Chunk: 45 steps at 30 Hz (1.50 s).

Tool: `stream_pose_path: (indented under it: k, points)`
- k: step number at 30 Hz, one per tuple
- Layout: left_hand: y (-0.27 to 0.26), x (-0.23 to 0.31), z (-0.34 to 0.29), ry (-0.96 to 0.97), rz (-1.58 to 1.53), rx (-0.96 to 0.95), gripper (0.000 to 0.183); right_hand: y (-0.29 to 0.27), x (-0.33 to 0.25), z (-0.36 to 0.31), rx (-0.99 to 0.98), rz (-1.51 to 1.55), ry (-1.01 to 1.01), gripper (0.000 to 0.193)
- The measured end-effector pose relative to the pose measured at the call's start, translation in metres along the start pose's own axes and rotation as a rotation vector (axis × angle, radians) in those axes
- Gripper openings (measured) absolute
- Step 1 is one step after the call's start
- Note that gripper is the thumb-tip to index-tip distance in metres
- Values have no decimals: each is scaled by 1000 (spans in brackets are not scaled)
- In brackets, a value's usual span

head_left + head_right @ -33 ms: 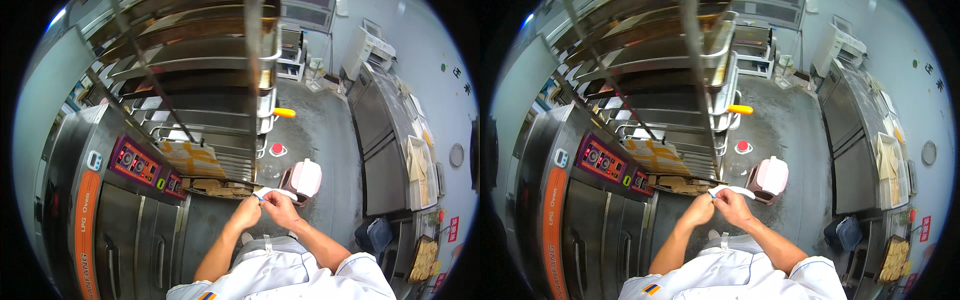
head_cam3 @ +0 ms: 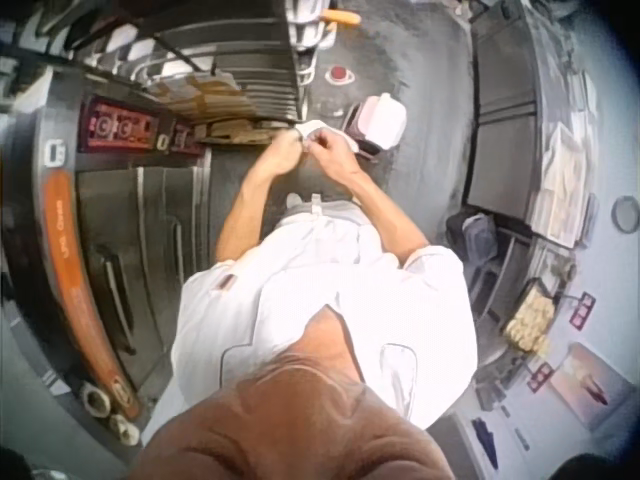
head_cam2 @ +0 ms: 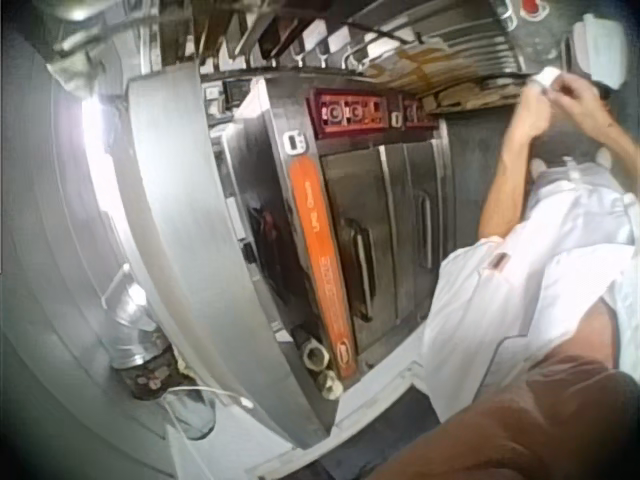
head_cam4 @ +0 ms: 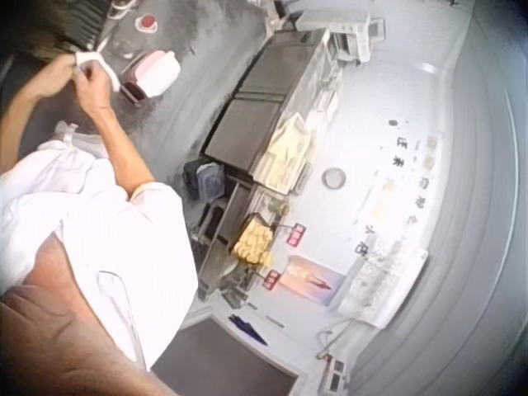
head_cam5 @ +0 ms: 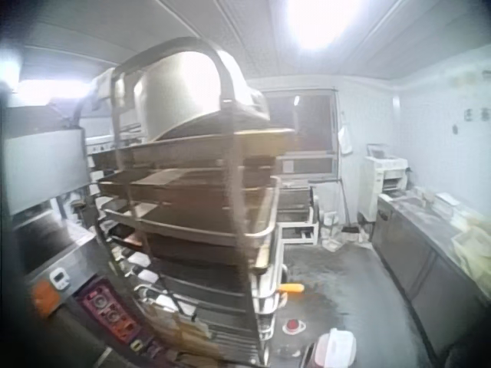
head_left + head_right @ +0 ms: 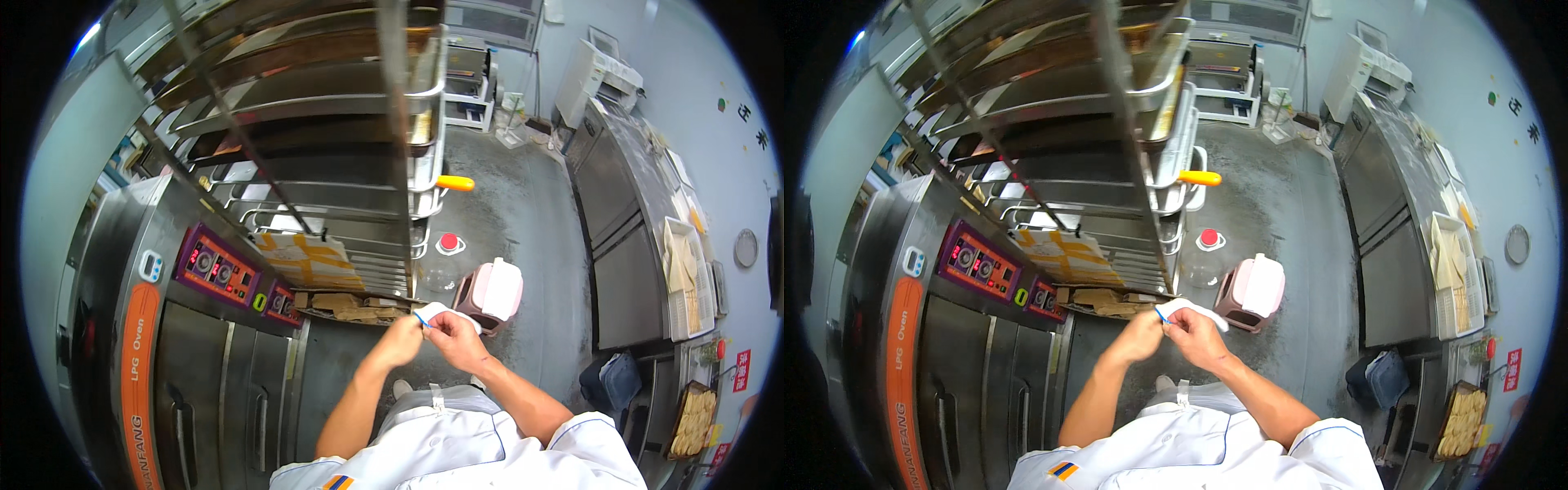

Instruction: The person moves a white basket containing a cloth and bamboo mat to a counter, puts on gloves, and uses a spatula to transfer round baked buns from a metal tray into the basket. The person then carries the basket to a window ledge and sets it down.

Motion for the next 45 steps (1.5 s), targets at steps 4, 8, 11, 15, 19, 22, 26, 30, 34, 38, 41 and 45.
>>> stream_pose_path:
  k: [4,8,11,15,19,22,26,30,34,38,41,45]
  points:
    - [46,33,54,-89,-877,49,35,-68,-4,-10,39,-294,-206,17]
    - [99,71,108,-59,-1083,296,34,-131,-7,-9,118,-248,-343,16]
    - [133,79,142,-90,-1115,439,28,-170,-2,-16,68,50,-159,13]
    - [183,82,163,-223,-913,509,25,-208,6,-22,-7,383,34,11]
    - [208,109,159,-294,-658,147,57,-244,9,-21,8,318,-25,12]
    - [205,146,168,-352,-647,-28,49,-258,8,-27,-7,251,-54,13]
    - [204,194,188,-50,-680,-102,51,-267,-2,-36,-22,133,-205,13]
    - [216,197,219,-95,-708,-138,59,-277,-7,-32,2,198,-246,11]
    - [232,187,237,73,-724,-208,62,-290,-5,-26,16,282,-121,9]
    - [235,173,241,-59,-1010,-357,63,-291,-6,-16,14,274,-83,10]
    - [220,160,257,185,-658,-356,60,-282,-10,-7,-35,241,-55,10]
    - [202,131,279,388,-375,-124,54,-269,-14,8,-104,123,102,10]
Point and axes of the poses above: each hand's wrist, its own z-axis towards the middle knuckle, its own y-axis out of the palm, x = y × z, the point moved 2 cm from there along z, towards the middle knuckle, and after that the axes turned 14 degrees about z, right-handed, at the moved point
